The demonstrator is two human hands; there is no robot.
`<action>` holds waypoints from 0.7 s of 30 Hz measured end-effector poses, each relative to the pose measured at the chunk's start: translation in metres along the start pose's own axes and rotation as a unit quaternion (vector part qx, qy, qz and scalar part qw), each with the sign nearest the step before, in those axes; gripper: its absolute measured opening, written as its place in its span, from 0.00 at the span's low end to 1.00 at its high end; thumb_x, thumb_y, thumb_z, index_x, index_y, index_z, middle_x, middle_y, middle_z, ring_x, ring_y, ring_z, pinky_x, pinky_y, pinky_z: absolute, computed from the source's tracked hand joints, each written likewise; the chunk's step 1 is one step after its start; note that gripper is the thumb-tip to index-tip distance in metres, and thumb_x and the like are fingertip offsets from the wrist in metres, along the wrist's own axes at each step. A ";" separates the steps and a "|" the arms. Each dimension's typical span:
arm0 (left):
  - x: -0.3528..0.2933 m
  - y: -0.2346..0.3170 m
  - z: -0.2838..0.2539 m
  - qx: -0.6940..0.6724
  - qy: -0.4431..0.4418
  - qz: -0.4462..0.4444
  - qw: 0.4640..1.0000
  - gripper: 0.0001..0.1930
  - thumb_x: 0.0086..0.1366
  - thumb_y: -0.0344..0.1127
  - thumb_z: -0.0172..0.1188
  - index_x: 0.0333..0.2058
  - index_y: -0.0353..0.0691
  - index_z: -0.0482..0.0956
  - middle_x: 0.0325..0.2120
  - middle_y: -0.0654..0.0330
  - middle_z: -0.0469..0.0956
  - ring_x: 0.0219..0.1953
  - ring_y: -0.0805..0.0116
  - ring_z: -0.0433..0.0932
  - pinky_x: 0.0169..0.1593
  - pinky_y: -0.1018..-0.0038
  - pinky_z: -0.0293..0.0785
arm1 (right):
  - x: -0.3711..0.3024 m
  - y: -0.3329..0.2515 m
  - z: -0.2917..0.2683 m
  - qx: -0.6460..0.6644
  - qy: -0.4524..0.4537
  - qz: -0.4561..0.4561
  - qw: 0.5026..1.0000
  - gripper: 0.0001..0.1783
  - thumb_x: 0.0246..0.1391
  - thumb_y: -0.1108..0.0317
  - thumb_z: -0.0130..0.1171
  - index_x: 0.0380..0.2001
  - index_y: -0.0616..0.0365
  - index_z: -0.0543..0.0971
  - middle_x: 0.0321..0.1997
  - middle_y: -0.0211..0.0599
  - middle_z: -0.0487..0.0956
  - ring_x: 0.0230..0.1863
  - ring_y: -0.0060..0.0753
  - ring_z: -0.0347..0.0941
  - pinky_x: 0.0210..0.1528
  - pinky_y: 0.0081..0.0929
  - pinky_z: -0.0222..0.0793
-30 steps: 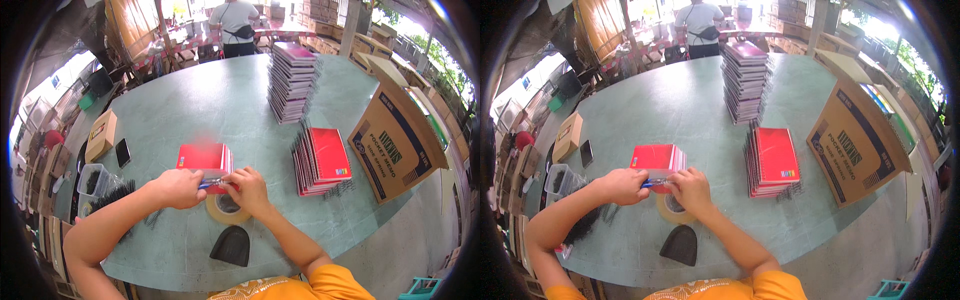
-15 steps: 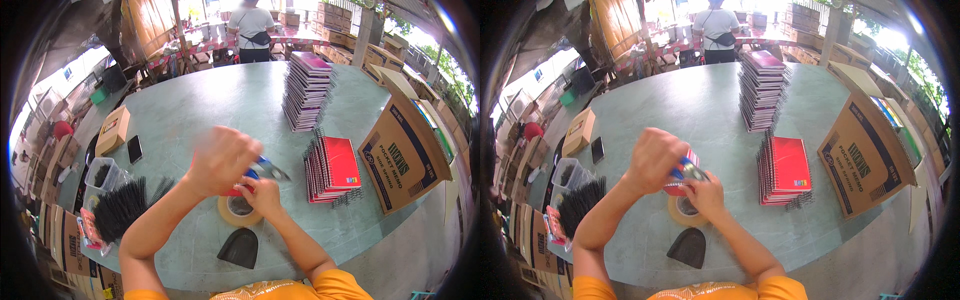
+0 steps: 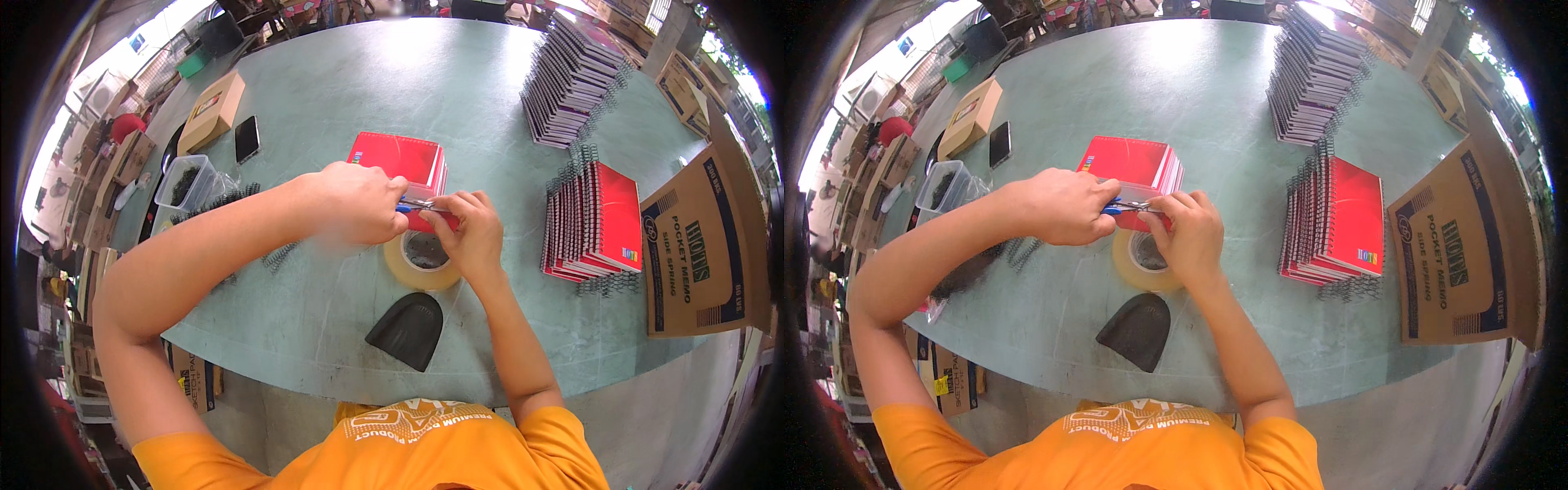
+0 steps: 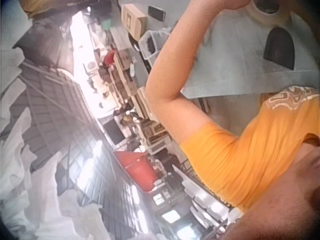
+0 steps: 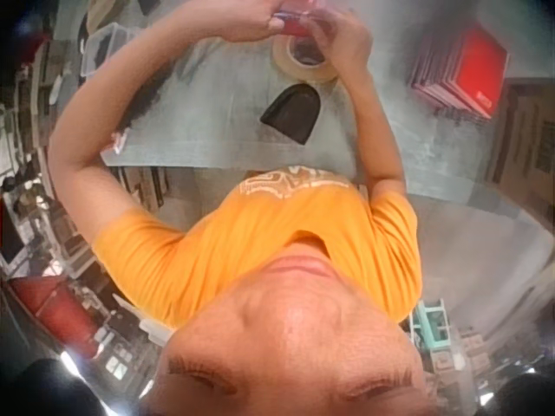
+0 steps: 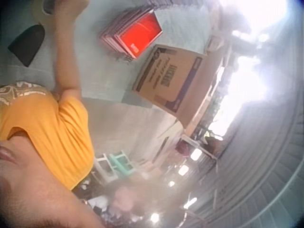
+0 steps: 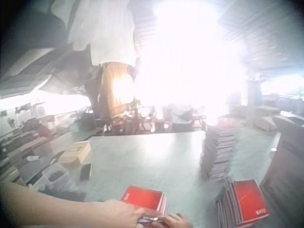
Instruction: The person threads a wire spiral through the punched holes of a stack of notebooks, uses pliers to cut the excess wire, and then stacks the finished notebook on a pile.
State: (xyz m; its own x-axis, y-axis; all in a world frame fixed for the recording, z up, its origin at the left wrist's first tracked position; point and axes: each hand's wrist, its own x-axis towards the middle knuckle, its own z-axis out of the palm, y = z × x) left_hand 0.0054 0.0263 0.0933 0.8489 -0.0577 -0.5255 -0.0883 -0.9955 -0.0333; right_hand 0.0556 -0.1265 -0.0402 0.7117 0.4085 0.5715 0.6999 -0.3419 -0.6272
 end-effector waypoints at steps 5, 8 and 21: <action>-0.004 0.003 -0.008 0.024 -0.018 -0.027 0.999 0.20 0.58 0.45 0.45 0.39 0.33 0.70 0.29 0.46 0.77 0.35 0.49 0.78 0.39 0.57 0.73 | 0.001 -0.001 0.000 0.012 0.000 0.004 1.000 0.08 0.40 0.64 0.67 0.26 0.53 0.81 0.24 0.28 0.77 0.29 0.33 0.69 0.33 0.30 0.66; -0.002 0.006 -0.011 0.037 -0.033 -0.029 0.998 0.20 0.58 0.45 0.45 0.38 0.34 0.71 0.29 0.46 0.78 0.35 0.50 0.78 0.39 0.57 0.74 | 0.000 -0.002 -0.001 0.006 -0.004 0.011 1.000 0.08 0.40 0.65 0.68 0.27 0.54 0.82 0.25 0.29 0.78 0.30 0.32 0.69 0.32 0.28 0.67; 0.004 0.018 -0.028 0.072 -0.096 -0.019 0.993 0.24 0.59 0.46 0.44 0.42 0.31 0.74 0.33 0.47 0.79 0.38 0.52 0.79 0.43 0.61 0.74 | 0.000 -0.003 0.002 -0.008 -0.004 0.004 1.000 0.08 0.40 0.64 0.67 0.26 0.52 0.82 0.24 0.27 0.77 0.30 0.33 0.70 0.34 0.31 0.66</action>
State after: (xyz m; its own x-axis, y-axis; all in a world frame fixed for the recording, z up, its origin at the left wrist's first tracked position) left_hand 0.0215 0.0061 0.1145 0.7389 0.0084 -0.6737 -0.1433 -0.9751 -0.1694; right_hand 0.0532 -0.1239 -0.0396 0.7166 0.4126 0.5624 0.6954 -0.3589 -0.6227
